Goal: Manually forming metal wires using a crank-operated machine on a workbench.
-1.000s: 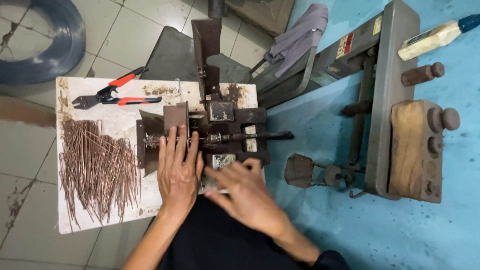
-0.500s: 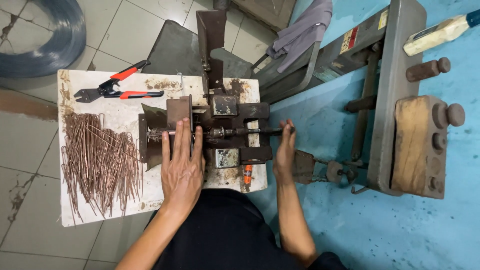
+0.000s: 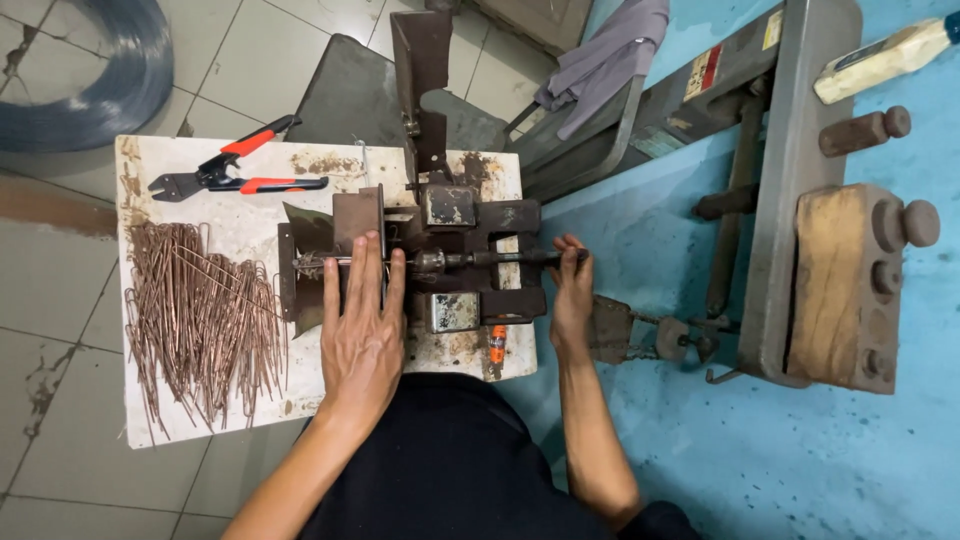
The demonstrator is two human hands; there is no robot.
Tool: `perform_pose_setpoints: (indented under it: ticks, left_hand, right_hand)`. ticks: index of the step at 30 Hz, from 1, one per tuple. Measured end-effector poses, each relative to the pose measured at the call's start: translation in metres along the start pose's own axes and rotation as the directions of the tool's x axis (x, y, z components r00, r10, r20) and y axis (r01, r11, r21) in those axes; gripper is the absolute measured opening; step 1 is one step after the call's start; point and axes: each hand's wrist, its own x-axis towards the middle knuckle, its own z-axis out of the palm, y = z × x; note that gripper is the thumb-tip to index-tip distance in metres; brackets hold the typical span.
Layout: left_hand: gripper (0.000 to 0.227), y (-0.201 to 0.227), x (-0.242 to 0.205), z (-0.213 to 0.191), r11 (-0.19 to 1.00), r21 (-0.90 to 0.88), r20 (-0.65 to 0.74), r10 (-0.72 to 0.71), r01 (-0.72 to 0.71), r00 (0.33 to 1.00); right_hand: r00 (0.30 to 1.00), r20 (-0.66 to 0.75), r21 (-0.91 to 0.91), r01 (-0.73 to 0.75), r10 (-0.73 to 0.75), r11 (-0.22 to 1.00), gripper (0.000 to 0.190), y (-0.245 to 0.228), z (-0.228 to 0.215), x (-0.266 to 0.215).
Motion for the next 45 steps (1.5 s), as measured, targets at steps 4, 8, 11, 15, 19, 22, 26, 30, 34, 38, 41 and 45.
perform_pose_setpoints:
  ticks: [4,8,11,15,19,22,26,30,34,38,41,45]
  left_hand:
    - [0.053,0.000,-0.001,0.004,1.000,-0.022,-0.001,-0.014,0.014,1.000]
    - [0.070,0.006,0.004,-0.009,1.000,0.015,0.010,-0.002,0.001,1.000]
    - [0.077,-0.001,0.002,-0.002,0.999,0.042,-0.021,0.026,-0.025,0.999]
    - [0.078,-0.003,-0.002,0.010,0.999,-0.033,-0.054,0.019,-0.020,0.998]
    - [0.075,-0.008,-0.003,0.012,0.999,-0.043,-0.138,0.025,-0.031,0.990]
    - [0.078,-0.011,-0.003,0.021,0.996,-0.082,-0.155,0.014,-0.027,0.988]
    - [0.080,-0.012,-0.004,0.021,0.995,-0.097,-0.150,0.014,-0.028,0.989]
    - [0.079,-0.007,-0.003,0.016,0.994,-0.107,-0.148,0.005,-0.021,0.989]
    - [0.075,-0.008,-0.004,0.020,0.995,-0.090,-0.179,0.022,-0.038,0.984]
    - [0.075,-0.008,-0.002,0.018,0.993,-0.108,-0.176,0.028,-0.048,0.984]
    - [0.071,-0.010,-0.003,0.019,0.996,-0.063,-0.185,0.049,-0.062,0.981]
    - [0.078,-0.005,-0.003,0.016,0.995,-0.085,-0.178,0.029,-0.045,0.984]
  right_hand:
    - [0.999,0.051,-0.004,0.015,-0.015,1.000,0.061,0.009,0.003,0.001]
    - [0.999,0.045,-0.073,0.005,-0.002,0.997,0.067,-0.005,0.004,-0.006]
    - [0.988,0.151,0.055,0.022,-0.030,0.998,0.072,-0.015,-0.004,-0.014]
    - [0.994,0.078,-0.089,-0.066,0.073,0.994,0.074,0.130,-0.046,0.007]
    - [0.995,0.102,-0.210,0.010,0.012,0.978,0.053,0.139,-0.059,-0.006]
    - [0.997,0.070,-0.381,-0.003,0.032,0.925,0.038,0.075,-0.062,-0.033]
    - [0.999,0.021,-0.610,-0.009,0.027,0.792,0.042,0.009,-0.064,-0.057]
    - [0.996,0.088,-0.768,0.071,-0.006,0.636,0.046,-0.050,-0.066,-0.054]
    - [0.971,0.220,-0.944,0.237,-0.095,0.228,0.043,-0.100,-0.057,-0.058]
    - [0.799,0.541,-0.837,0.542,-0.262,-0.076,0.042,-0.114,-0.062,-0.034]
    - [0.680,0.683,-0.730,0.629,-0.266,-0.268,0.043,-0.131,-0.057,-0.008]
    - [0.324,0.794,-0.597,0.575,-0.515,-0.559,0.039,-0.132,-0.053,0.026]
